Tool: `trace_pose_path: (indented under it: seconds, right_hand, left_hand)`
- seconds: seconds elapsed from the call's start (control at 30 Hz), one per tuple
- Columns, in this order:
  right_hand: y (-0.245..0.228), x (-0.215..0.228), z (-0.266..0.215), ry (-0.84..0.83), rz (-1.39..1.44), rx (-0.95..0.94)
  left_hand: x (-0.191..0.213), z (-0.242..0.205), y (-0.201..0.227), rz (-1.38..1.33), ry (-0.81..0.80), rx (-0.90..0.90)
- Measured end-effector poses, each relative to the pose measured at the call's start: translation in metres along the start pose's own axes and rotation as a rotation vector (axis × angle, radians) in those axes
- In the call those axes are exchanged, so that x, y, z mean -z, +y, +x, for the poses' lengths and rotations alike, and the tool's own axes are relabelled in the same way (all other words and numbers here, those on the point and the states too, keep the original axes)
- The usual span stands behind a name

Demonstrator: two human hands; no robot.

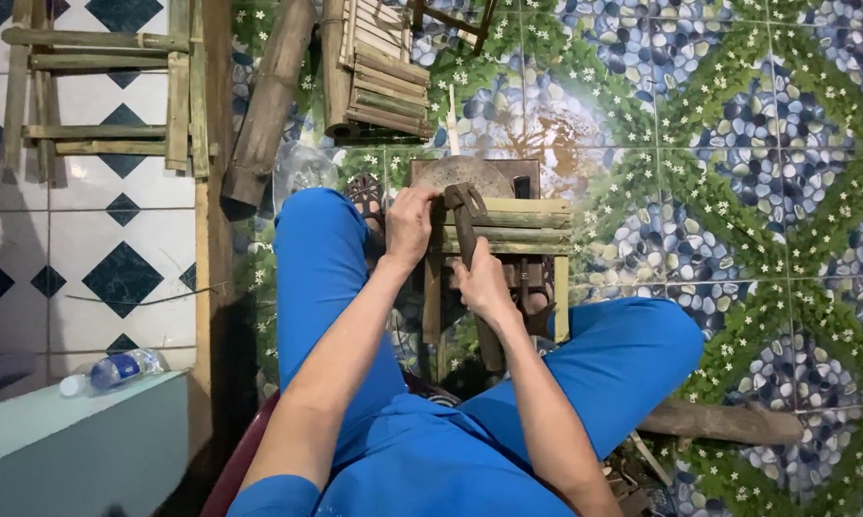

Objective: The person assembles a small bamboo stool by hand, aligning and securing bamboo slats with a hammer. They repeatedly adjust the slats and tap them into place, occasionally repositioning the stool to access different sides.

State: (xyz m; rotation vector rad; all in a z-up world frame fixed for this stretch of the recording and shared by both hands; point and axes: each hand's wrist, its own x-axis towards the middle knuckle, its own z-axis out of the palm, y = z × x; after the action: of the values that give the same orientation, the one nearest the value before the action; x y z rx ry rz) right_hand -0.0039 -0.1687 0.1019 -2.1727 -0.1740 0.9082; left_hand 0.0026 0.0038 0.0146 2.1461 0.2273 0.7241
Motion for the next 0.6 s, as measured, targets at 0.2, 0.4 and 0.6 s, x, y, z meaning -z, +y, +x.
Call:
trace_pose_path:
  seconds: [0.2,0.4,0.6]
  right_hand:
    - [0.006,-0.002,0.003,-0.005,-0.015,0.037]
    - [0.01,-0.002,0.005,-0.004,-0.003,0.033]
    - [0.01,-0.001,0.005,-0.01,0.012,0.068]
  left_hand:
    - [0.003,0.004,0.007,0.043,-0.019,-0.094]
    - [-0.007,-0.004,-0.007,0.06,0.046,-0.089]
    - [-0.004,-0.006,-0.008,0.016,0.06,-0.034]
